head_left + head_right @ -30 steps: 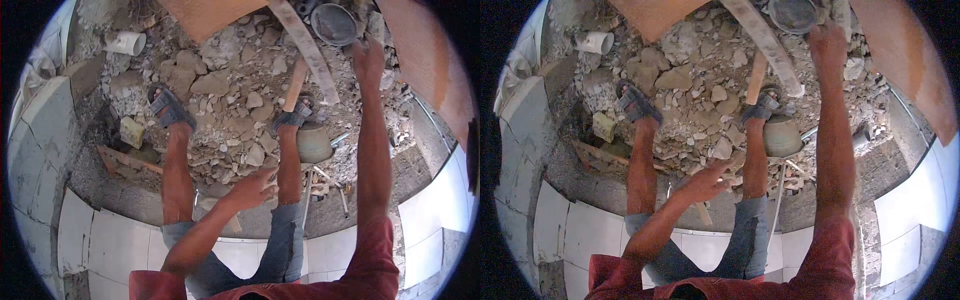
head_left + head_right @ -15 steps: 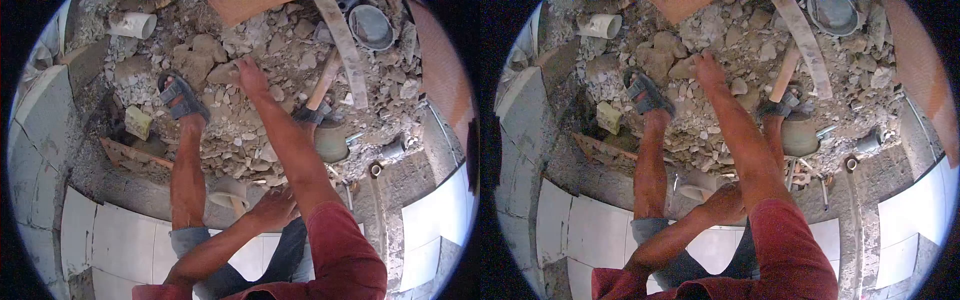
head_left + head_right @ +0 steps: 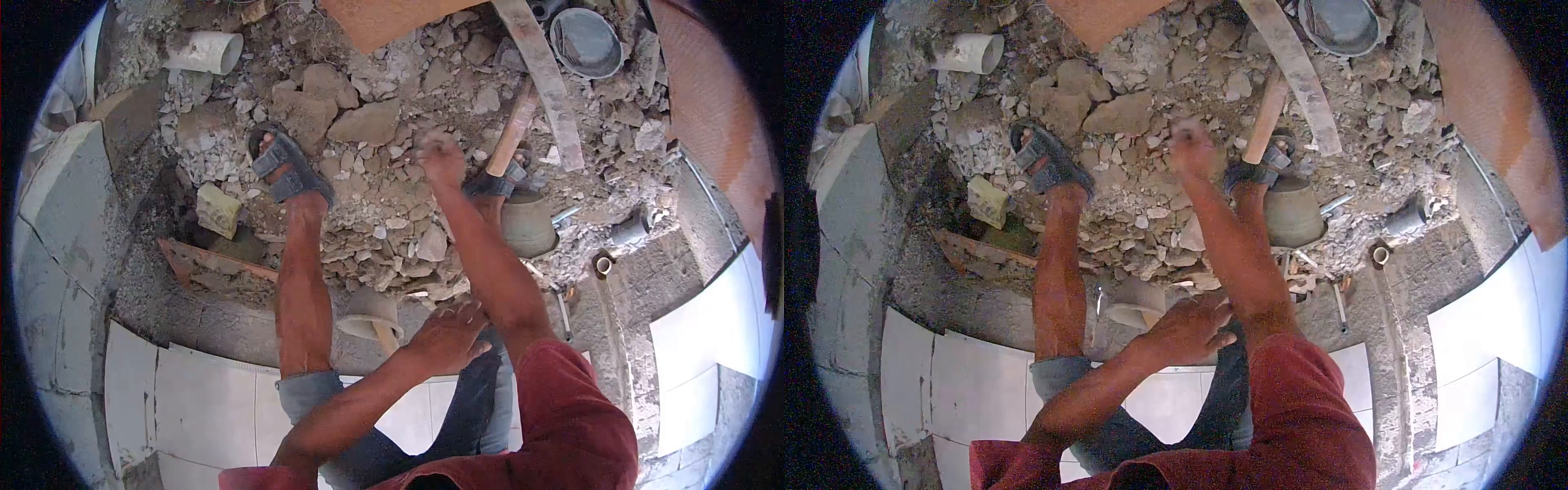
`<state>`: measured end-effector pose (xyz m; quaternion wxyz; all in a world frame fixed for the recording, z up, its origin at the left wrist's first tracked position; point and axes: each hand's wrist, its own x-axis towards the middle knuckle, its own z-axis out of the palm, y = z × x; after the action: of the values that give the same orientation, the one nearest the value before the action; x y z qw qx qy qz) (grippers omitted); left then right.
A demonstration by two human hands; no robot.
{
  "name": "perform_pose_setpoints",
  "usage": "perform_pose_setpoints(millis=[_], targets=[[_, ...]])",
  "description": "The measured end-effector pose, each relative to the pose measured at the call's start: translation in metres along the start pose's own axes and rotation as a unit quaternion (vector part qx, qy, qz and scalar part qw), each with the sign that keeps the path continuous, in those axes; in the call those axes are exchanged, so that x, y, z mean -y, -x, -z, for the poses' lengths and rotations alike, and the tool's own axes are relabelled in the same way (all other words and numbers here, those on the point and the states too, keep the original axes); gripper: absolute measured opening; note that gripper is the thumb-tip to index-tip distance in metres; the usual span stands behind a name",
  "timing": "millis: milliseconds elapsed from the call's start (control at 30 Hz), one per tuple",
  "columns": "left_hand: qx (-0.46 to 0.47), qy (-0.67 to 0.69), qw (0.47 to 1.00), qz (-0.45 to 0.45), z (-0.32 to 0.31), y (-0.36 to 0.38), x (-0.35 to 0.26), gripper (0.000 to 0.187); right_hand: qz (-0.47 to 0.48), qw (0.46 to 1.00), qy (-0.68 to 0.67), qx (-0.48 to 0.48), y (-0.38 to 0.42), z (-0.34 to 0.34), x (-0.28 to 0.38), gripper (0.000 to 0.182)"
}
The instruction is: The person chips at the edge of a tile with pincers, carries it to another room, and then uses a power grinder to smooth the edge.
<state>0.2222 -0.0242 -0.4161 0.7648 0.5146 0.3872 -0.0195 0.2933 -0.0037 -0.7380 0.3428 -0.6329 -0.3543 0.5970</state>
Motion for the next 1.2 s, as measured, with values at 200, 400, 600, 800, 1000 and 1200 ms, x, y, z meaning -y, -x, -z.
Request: perform_pose_setpoints(millis=[200,400,600,800,1000,1200], targets=[[0.038,0.060,0.994,0.077,0.017,-0.004,-0.001,0.052,-0.266,0.943,0.025,-0.200,-0.031,-0.013,0.008,0.012],[0.027,0.044,0.998,0.041,0.004,-0.005,0.009,0.040,-0.147,0.948,0.053,-0.276,-0.042,-0.022,-0.014,0.022],[0.099,0.028,0.993,0.065,0.018,-0.006,0.004,0.047,-0.108,0.888,0.426,-0.137,-0.045,-0.011,-0.029,0.051],[0.041,0.054,0.996,0.056,0.011,-0.003,0.005,0.050,-0.131,0.867,0.479,-0.039,-0.046,0.009,-0.014,0.047],[0.025,0.044,0.997,0.054,0.006,-0.003,0.000,0.055,-0.125,0.981,0.130,-0.064,-0.007,0.041,0.142,0.011],[0.006,0.054,0.998,0.026,0.009,-0.007,0.001,0.057,-0.044,0.959,0.244,-0.139,-0.080,0.121,0.262,0.014]])
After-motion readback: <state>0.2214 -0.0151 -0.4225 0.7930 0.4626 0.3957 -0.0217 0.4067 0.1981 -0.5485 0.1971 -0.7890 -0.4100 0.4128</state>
